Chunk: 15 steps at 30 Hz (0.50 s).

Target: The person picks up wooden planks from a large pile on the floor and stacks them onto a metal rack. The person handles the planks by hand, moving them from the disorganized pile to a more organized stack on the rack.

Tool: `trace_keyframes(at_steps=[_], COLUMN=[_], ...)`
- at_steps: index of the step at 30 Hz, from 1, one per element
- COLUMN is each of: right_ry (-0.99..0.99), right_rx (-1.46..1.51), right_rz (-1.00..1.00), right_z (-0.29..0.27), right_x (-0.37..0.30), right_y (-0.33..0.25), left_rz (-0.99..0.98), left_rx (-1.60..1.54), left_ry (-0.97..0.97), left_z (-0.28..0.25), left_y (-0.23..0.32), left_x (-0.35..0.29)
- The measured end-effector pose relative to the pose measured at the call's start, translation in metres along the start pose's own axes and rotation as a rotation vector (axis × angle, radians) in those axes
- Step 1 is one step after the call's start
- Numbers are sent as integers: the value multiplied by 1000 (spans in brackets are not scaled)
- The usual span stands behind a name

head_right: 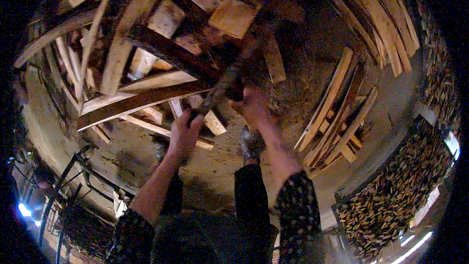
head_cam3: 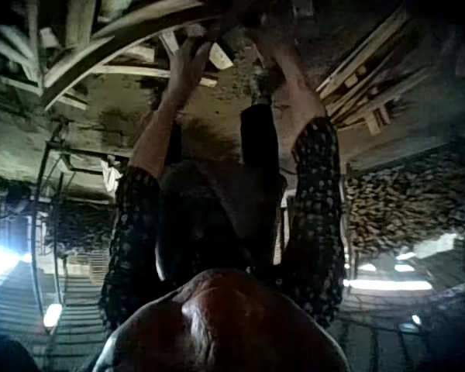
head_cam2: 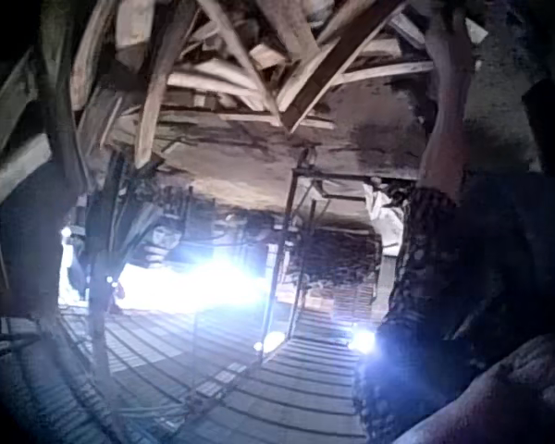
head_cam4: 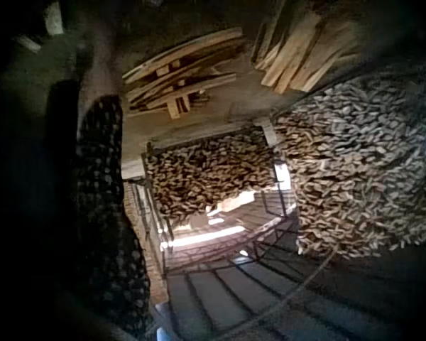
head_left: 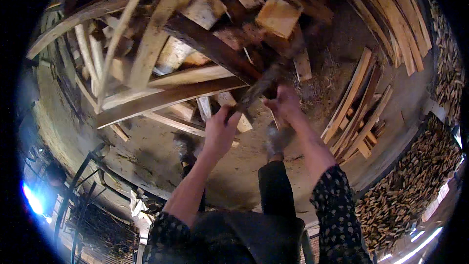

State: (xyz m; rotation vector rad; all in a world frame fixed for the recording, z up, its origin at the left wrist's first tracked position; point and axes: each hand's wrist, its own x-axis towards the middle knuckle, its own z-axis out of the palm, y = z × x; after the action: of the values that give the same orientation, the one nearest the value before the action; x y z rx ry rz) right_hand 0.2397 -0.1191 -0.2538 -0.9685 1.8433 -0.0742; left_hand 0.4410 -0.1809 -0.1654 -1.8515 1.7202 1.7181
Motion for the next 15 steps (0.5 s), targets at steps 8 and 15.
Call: trace_keyframes(at_steps=[8,15], right_ry=[-277,-678], right_rx=[249,1144], right_rz=[155,739], right_z=[-114,-130], right_x=[-154,-361], right_y=[-109,-87], left_rz=[-145,-542], left_rx=[-920,-1574], left_ry=[-1,121], left_z=[-75,-76], left_y=[0,1], left_x=[-131,-197])
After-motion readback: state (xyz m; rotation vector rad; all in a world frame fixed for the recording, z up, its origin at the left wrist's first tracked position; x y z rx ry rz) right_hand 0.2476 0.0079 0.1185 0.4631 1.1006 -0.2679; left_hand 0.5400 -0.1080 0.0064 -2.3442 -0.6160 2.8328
